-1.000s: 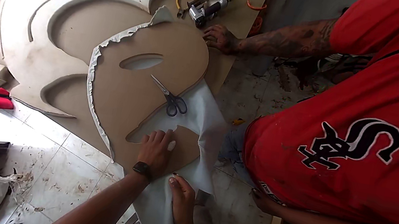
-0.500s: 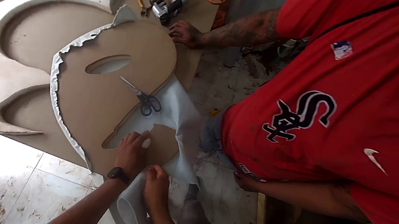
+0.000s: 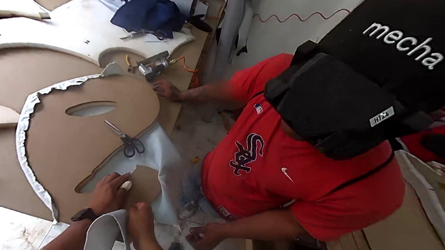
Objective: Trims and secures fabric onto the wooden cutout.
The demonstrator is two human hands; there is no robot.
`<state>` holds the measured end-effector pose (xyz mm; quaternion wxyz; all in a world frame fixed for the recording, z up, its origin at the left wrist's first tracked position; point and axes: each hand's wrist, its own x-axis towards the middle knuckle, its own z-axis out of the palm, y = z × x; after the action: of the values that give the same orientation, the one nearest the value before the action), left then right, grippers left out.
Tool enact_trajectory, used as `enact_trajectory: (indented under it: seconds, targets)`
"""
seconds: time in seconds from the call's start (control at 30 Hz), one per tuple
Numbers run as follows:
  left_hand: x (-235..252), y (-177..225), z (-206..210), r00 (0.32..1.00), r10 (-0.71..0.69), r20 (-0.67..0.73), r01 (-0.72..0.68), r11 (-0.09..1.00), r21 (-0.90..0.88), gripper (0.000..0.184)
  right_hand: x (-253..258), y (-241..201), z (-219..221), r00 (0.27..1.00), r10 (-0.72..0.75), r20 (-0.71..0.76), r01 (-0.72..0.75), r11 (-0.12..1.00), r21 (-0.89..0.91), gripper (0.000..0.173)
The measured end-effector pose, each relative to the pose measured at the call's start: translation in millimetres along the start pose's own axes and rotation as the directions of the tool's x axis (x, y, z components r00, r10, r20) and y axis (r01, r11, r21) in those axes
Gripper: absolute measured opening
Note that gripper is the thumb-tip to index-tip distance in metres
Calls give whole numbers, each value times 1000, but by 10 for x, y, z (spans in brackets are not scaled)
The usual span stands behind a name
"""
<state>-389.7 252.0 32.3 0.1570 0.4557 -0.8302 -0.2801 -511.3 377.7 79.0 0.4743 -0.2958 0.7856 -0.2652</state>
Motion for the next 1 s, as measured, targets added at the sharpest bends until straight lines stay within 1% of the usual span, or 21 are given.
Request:
enact_trajectory:
  seconds: [0.1,0.17,0.23,0.3,0.43,0.57,0.7,0.9,0.93,1.0]
  targets:
    - [-56,71,-135,997,-25,78,31,997,-70,44,-18,38,-76,998,-57,34,58,998,-7,30]
    - [-115,98,-240,996,-27,82,35,994,-103,44,6,74,-69,993,-113,43,112,993,25,30]
    - [-176,108,-226,997,-32,73,42,990,-137,42,17,142,-44,989,-141,38,138,988,73,27]
    - [-150,72,-197,997,-41,63,51,986,-160,41,46,159,-17,988,-155,27,151,983,108,25]
    - [-145,64,-206,997,-30,77,45,979,-197,41,52,183,-67,985,-161,68,148,975,167,25]
    - [-143,76,-200,997,-41,69,54,978,-200,41,87,221,-54,984,-165,74,144,962,230,24]
    - [-141,58,-166,996,-48,73,61,981,-182,43,64,262,-50,983,-168,73,146,958,247,25]
    - [-194,-32,-219,993,9,119,19,974,-227,48,-119,229,-66,982,-183,57,158,943,294,25]
    - [-206,-32,-230,992,32,126,-4,976,-220,48,-152,229,-81,981,-186,52,160,937,312,25]
    - [-252,-60,-231,985,121,125,-93,972,-215,46,-224,267,-104,980,-193,41,169,929,328,26]
